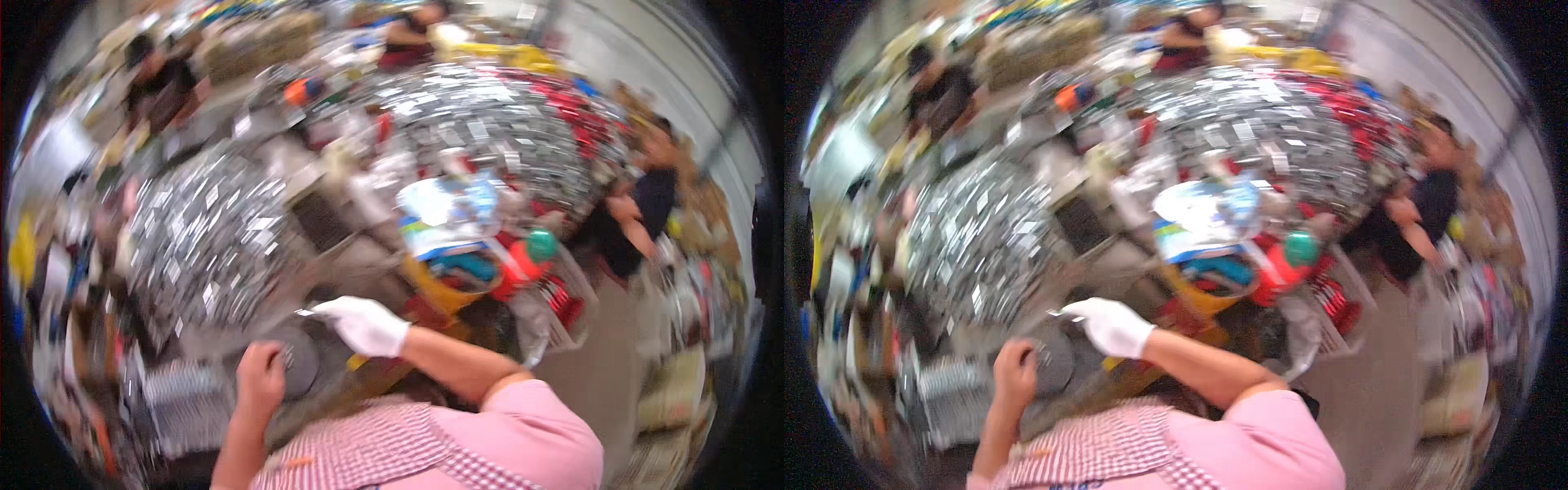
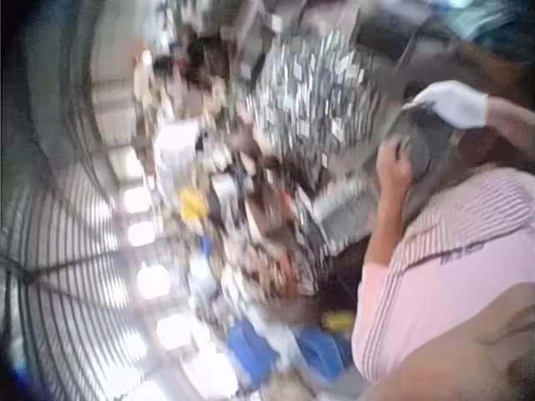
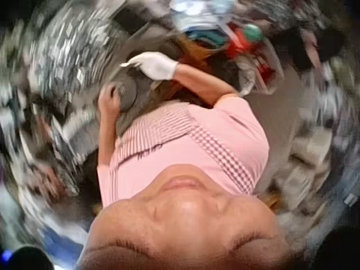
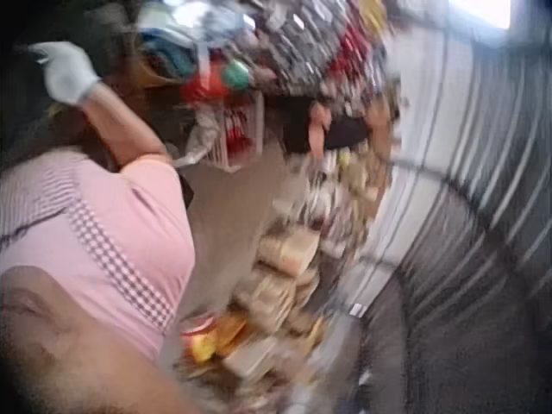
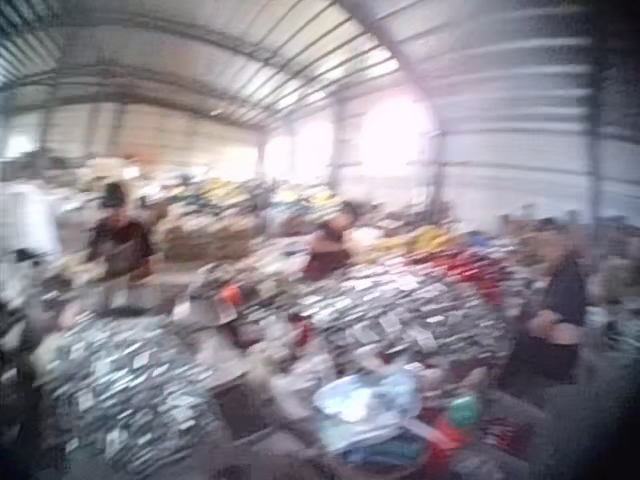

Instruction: The person assembles metal hardware components by taking thin metal rods from a tray, fitting small metal pieces onto each rod over a round metal base by hand, and repeating the process.

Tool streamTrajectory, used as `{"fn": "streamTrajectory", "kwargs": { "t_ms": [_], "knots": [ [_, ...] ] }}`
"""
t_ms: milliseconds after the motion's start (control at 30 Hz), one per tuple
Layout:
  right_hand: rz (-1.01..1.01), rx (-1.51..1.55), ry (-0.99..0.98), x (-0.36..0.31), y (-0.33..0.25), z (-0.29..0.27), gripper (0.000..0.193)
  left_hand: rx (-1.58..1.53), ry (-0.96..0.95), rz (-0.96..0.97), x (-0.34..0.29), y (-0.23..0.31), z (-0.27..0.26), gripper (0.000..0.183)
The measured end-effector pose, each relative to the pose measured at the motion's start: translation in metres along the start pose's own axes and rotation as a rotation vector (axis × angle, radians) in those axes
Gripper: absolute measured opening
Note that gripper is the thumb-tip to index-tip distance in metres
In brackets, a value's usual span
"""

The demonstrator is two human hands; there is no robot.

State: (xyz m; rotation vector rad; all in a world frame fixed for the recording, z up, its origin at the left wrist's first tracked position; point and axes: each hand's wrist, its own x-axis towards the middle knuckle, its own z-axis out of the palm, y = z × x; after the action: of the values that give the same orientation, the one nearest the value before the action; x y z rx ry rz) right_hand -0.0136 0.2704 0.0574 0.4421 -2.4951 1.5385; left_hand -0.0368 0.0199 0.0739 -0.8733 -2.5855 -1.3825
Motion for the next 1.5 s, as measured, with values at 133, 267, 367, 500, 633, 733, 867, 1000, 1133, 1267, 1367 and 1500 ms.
{"fn": "streamTrajectory", "kwargs": {
  "t_ms": [133, 267, 367, 500, 633, 733, 867, 1000, 1133, 1267, 1367, 1500],
  "knots": [
    [-0.112, -0.218, -0.05, -0.008, -0.026, -0.008, 0.024, -0.082, 0.079, 0.076, -0.007, -0.003, -0.001, 0.012],
    [-0.031, -0.151, -0.154, 0.0, -0.043, 0.007, 0.014, -0.138, 0.117, -0.047, -0.027, 0.007, -0.01, 0.014],
    [-0.065, -0.149, -0.215, 0.003, -0.043, 0.019, 0.011, -0.184, 0.117, -0.079, -0.036, 0.009, -0.011, 0.014],
    [0.332, 0.136, -0.244, -0.008, -0.042, 0.024, 0.012, -0.164, 0.101, -0.057, -0.042, 0.006, -0.008, 0.015],
    [0.583, 1.328, -0.106, -0.007, -0.016, 0.031, 0.022, -0.202, 0.085, -0.154, -0.045, 0.001, -0.002, 0.013],
    [0.511, 1.465, -0.048, -0.003, -0.007, 0.033, 0.02, -0.194, 0.066, -0.142, -0.043, -0.001, 0.003, 0.011],
    [0.58, 1.514, -0.019, 0.002, -0.019, 0.035, 0.022, -0.652, 0.076, -0.558, -0.051, 0.001, 0.011, 0.016],
    [0.608, 1.398, -0.159, 0.003, -0.027, 0.056, 0.023, -0.577, -0.05, -0.578, -0.043, 0.016, 0.011, 0.033],
    [0.636, 1.333, -0.199, 0.004, -0.047, 0.08, 0.02, -0.496, 0.153, -0.375, -0.047, 0.015, 0.016, 0.02],
    [0.651, 1.321, -0.391, 0.01, -0.064, 0.103, 0.03, -0.315, 0.379, -0.366, -0.08, 0.01, 0.002, 0.014],
    [0.618, 1.18, -0.506, 0.016, -0.082, 0.113, 0.061, 0.032, 0.681, -0.273, -0.102, 0.01, -0.041, 0.006],
    [0.489, 1.073, -0.483, 0.015, -0.072, 0.092, 0.054, 0.586, 0.965, -0.571, -0.168, -0.019, -0.129, 0.006]
  ]
}}
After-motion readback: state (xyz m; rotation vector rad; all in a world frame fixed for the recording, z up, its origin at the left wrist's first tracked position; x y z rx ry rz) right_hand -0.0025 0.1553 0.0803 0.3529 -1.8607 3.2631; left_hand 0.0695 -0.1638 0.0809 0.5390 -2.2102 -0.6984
